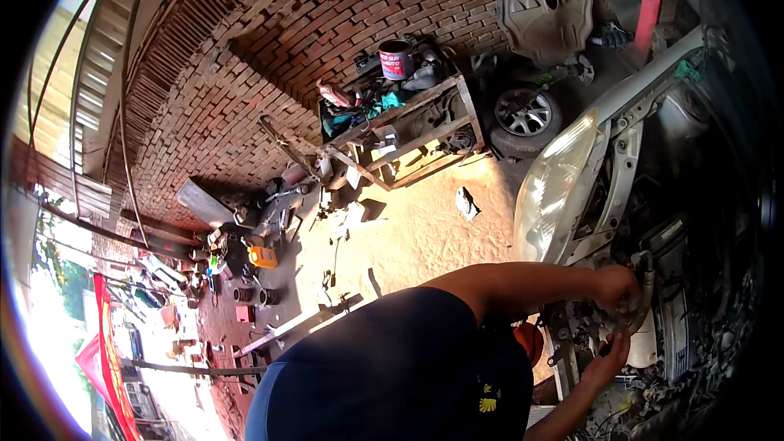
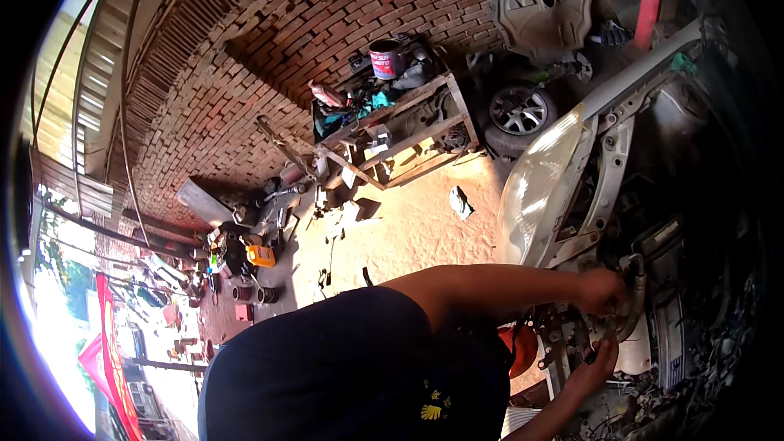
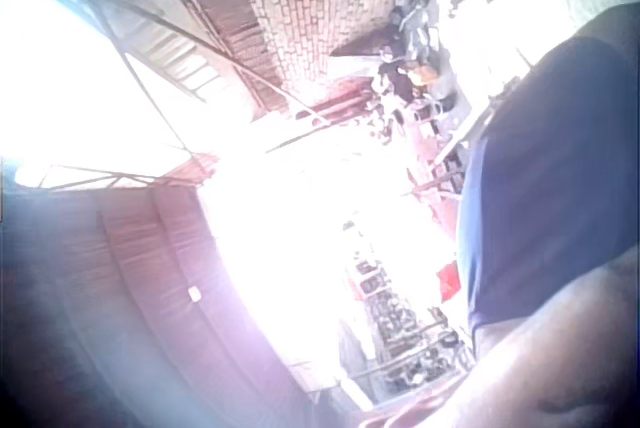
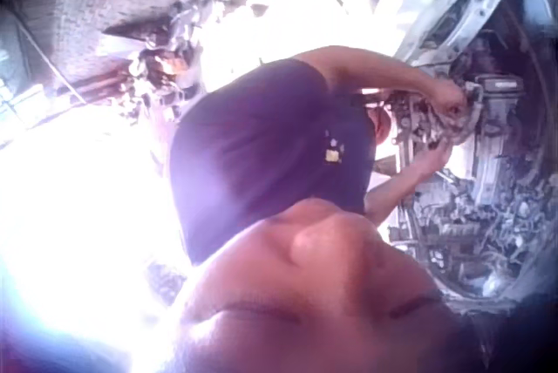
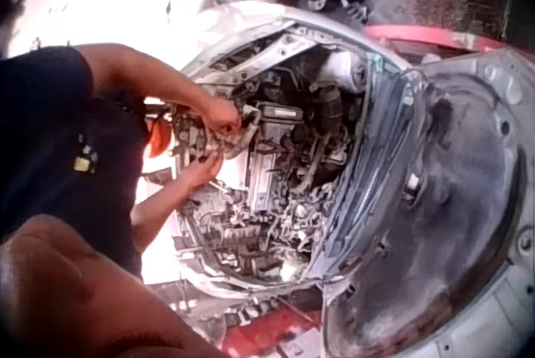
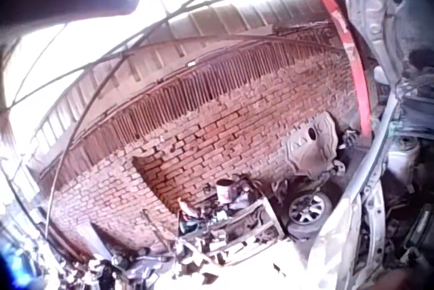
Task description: The person works on electrical wiring inside the engine bay of a car. They use a pair of pliers to manipulate and secure wires, also handling a smaller wire connector and touching parts of the engine block during the process.
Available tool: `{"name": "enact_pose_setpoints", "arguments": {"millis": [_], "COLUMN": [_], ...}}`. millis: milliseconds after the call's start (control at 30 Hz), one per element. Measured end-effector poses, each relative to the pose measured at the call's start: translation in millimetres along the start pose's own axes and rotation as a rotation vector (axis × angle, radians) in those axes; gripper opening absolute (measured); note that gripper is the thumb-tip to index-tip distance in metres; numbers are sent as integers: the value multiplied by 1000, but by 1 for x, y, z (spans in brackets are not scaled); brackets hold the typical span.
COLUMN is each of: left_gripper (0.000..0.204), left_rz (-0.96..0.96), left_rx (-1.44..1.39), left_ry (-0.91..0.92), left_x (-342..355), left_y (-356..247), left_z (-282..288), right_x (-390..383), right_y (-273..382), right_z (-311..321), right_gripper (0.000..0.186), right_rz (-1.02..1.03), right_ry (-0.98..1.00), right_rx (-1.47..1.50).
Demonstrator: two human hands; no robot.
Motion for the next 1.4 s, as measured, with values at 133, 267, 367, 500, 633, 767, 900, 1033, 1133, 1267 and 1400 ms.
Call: {"name": "enact_pose_setpoints", "arguments": {"millis": [133, 267, 367, 500, 633, 767, 900, 1033, 1133, 1267, 1400], "left_gripper": [16, 18, 18, 26, 46, 58, 67, 57, 45, 38, 34], "left_rz": [-8, -10, 53, 133, 181, 9, 86, 138, 246, 354, 409], "left_rx": [82, 122, 94, 135, 67, 51, -302, -421, -604, -823, -996], "left_ry": [-53, -114, -120, -128, -4, -229, -65, -222, -203, -50, 79], "left_x": [1, 2, 1, -9, -26, -72, -108, -174, -208, -218, -209], "left_y": [9, 21, 24, 21, -12, -23, -40, -12, 4, 8, 0], "left_z": [-6, -10, -14, -21, -10, 22, 45, 77, 91, 71, 40], "right_x": [5, 13, 8, 0, 1, -2, -18, -11, -27, -63, -79], "right_y": [2, -11, -2, 2, 3, -5, -8, -4, 2, -4, -17], "right_z": [0, 3, -2, -7, 12, -6, 5, -36, -60, -50, -42], "right_gripper": [32, 33, 36, 39, 39, 36, 21, 18, 19, 22, 25], "right_rz": [-47, -49, -37, -61, -30, 20, 83, 130, 163, 199, 168], "right_ry": [40, 103, 76, -15, -31, -38, -219, -114, -284, -439, -459], "right_rx": [-146, -102, -110, -69, -125, -102, 49, 203, 123, 122, 177]}}
Point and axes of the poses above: each hand's wrist, its own x-axis towards the middle knuckle, its own z-axis out of the back of the hand, y = z × x, the point moved 8 cm from there along x, towards the middle knuckle, and after that the axes turned 8 degrees about y, right-handed, at the moved point
